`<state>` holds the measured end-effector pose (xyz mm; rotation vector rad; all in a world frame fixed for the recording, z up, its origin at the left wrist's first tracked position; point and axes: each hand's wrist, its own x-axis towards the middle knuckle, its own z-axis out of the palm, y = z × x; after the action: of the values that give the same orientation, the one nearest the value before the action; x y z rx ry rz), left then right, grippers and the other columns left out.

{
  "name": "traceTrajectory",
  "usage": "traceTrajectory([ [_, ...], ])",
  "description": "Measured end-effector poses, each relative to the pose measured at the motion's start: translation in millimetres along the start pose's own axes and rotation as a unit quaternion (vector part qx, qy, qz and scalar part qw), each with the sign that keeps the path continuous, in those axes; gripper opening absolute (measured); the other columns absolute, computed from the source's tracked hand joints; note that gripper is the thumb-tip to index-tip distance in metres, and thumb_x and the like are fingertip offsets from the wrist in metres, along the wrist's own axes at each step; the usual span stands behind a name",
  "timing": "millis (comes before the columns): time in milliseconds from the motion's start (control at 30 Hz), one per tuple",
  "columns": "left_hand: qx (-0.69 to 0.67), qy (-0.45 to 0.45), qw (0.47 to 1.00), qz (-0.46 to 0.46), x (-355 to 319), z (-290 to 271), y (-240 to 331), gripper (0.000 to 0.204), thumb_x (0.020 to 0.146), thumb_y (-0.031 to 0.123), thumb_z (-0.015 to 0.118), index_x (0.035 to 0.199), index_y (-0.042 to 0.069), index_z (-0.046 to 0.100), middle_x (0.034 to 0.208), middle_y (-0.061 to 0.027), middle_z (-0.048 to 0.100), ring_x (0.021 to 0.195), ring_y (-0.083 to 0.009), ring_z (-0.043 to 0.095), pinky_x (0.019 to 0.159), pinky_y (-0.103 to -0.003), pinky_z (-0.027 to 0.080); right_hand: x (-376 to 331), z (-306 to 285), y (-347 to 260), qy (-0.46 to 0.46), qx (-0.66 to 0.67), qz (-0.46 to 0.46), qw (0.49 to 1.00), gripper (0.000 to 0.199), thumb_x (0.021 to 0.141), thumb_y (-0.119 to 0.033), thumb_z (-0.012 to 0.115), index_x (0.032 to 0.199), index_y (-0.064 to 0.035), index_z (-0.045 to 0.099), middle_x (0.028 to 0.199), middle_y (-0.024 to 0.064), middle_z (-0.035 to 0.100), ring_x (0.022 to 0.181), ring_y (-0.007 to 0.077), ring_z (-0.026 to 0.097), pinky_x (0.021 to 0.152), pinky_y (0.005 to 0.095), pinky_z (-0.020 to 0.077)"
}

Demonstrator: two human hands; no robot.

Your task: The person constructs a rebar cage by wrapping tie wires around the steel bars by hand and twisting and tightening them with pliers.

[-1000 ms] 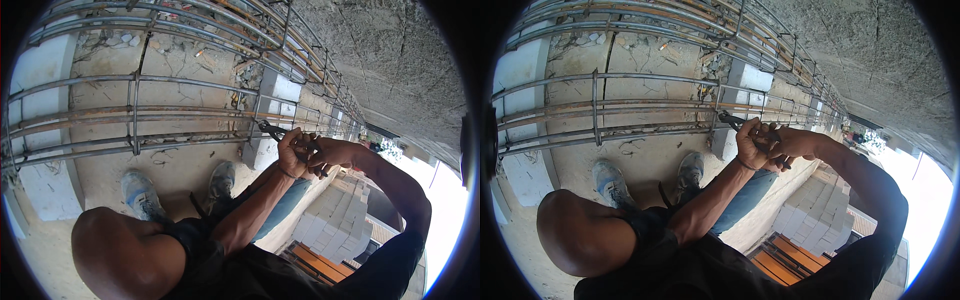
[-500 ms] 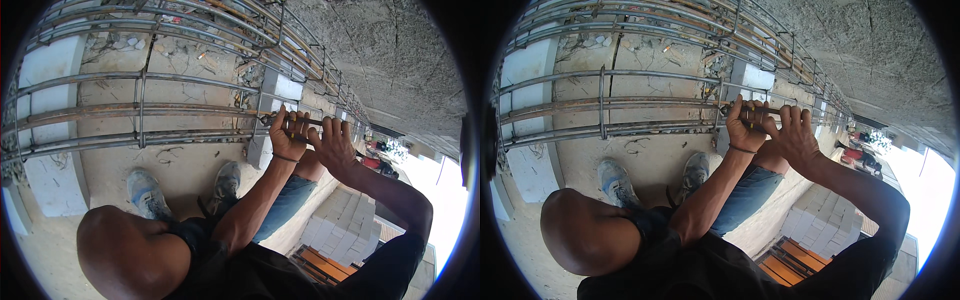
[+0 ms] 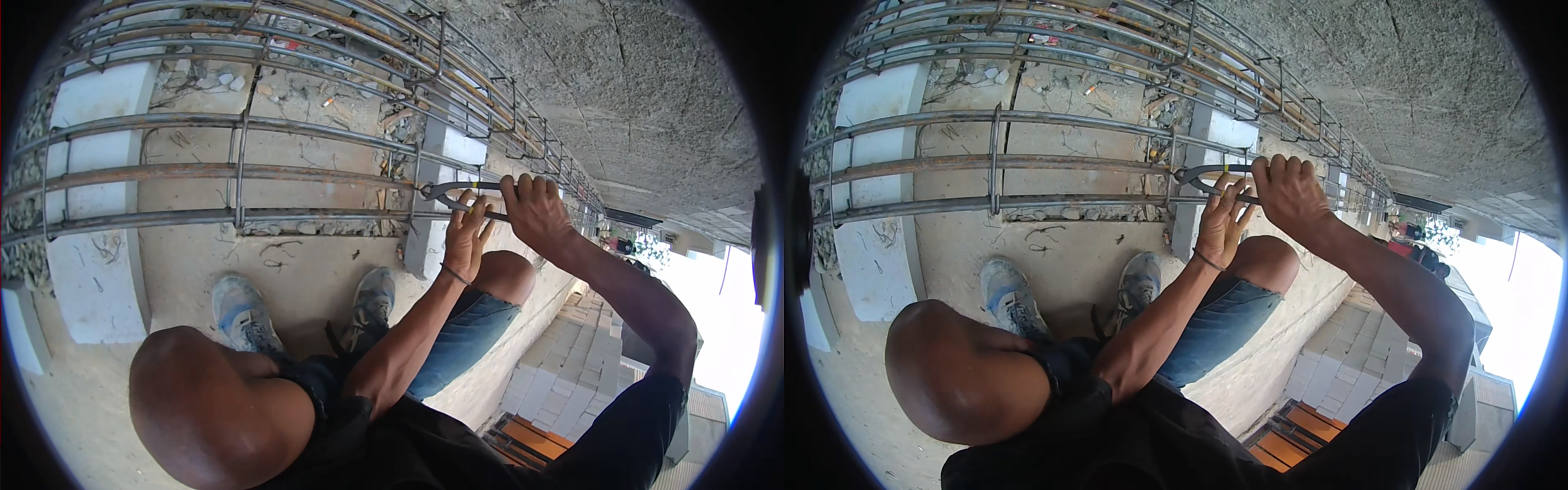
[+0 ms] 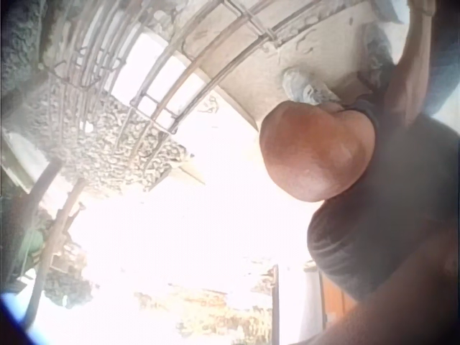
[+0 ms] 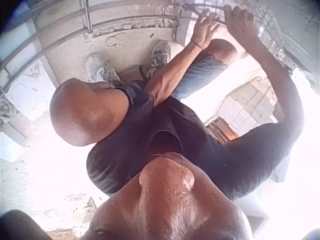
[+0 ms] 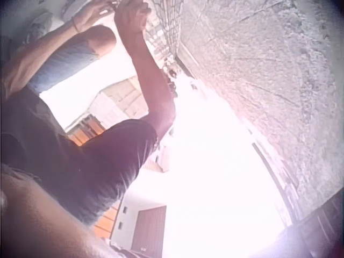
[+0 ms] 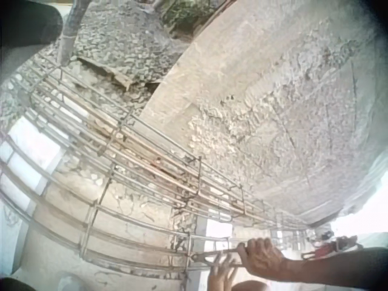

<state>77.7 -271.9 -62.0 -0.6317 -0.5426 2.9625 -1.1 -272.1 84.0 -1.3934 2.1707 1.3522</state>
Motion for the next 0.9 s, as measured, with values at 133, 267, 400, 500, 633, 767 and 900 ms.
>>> traceTrajectory([
  [133,-0.071,0.023,0.997,-0.01,-4.8,-16.0,7.4,0.051,0.085,0.036,0.065,0.125,0.013,0.044,0.117,-0.0063,0.054,0.107,-0.0174,0.052,0.102,-0.04,0.037,-3.2,-2.6,-9.7,0.046,-0.024,0.01,0.999,0.03,0.079,-0.011,0.053,0.104,0.0041,0.046,0.081,0.0152,0.051,0.069,0.025,0.054,0.059,0.0383,0.0442],
  [267,0.01,0.126,0.991,0.054,-9.2,-17.4,37.1,0.033,0.086,0.031,0.065,0.106,0.007,0.057,0.098,-0.0046,0.062,0.093,-0.0175,0.06,0.088,-0.036,0.05,-13.0,-11.3,-30.7,-0.157,0.236,0.151,0.947,0.04,0.073,-0.007,0.062,0.107,0.0029,0.043,0.089,0.0239,0.056,0.083,0.0403,0.059,0.073,0.0461,0.0471],
  [400,0.094,0.217,0.971,0.023,-7.9,-19.6,57.0,0.029,0.081,0.026,0.071,0.095,0.002,0.062,0.082,-0.0075,0.064,0.075,-0.0175,0.064,0.069,-0.03,0.056,-15.9,-0.2,-21.4,-0.195,0.398,0.151,0.884,0.045,0.08,-0.009,0.062,0.117,-0.0006,0.039,0.095,0.0288,0.059,0.092,0.046,0.058,0.079,0.0507,0.0445],
  [500,0.131,0.168,0.977,0.025,-4.9,-28.8,63.8,0.022,0.08,0.023,0.072,0.09,0.005,0.063,0.08,-0.0048,0.063,0.069,-0.014,0.063,0.058,-0.025,0.053,-16.5,13.3,-3.2,-0.245,0.517,0.111,0.813,0.042,0.089,-0.02,0.056,0.125,-0.0054,0.038,0.101,0.0196,0.059,0.097,0.0341,0.059,0.082,0.0438,0.0441],
  [633,0.276,0.15,0.947,0.067,-5.8,-37.4,68.5,0.012,0.084,0.016,0.066,0.086,0.004,0.064,0.074,-0.0048,0.064,0.062,-0.0124,0.062,0.056,-0.023,0.052,-11.8,19.1,4.3,-0.348,0.73,0.073,0.584,0.042,0.092,-0.031,0.053,0.127,-0.008,0.047,0.114,0.0106,0.055,0.104,0.0189,0.055,0.085,0.0341,0.0429],
  [767,0.605,0.152,0.751,0.216,-2.8,-44.3,71.1,0.019,0.087,0.018,0.058,0.081,0.002,0.066,0.065,-0.0125,0.064,0.056,-0.0233,0.062,0.054,-0.033,0.05,-15.5,39.8,4.1,-0.36,0.802,0.066,0.473,0.048,0.091,-0.039,0.052,0.131,-0.0111,0.048,0.119,0.0109,0.054,0.106,0.0213,0.056,0.086,0.0386,0.0455],
  [900,0.764,0.135,0.57,0.272,-5.9,-35.1,64.6,0.022,0.086,0.02,0.053,0.08,0.003,0.065,0.07,-0.0234,0.061,0.066,-0.0416,0.06,0.059,-0.046,0.048,-17.2,40.6,5.3,-0.371,0.82,0.057,0.432,0.052,0.091,-0.042,0.052,0.132,-0.0114,0.046,0.118,0.0146,0.055,0.107,0.0249,0.056,0.086,0.0429,0.0469],
])
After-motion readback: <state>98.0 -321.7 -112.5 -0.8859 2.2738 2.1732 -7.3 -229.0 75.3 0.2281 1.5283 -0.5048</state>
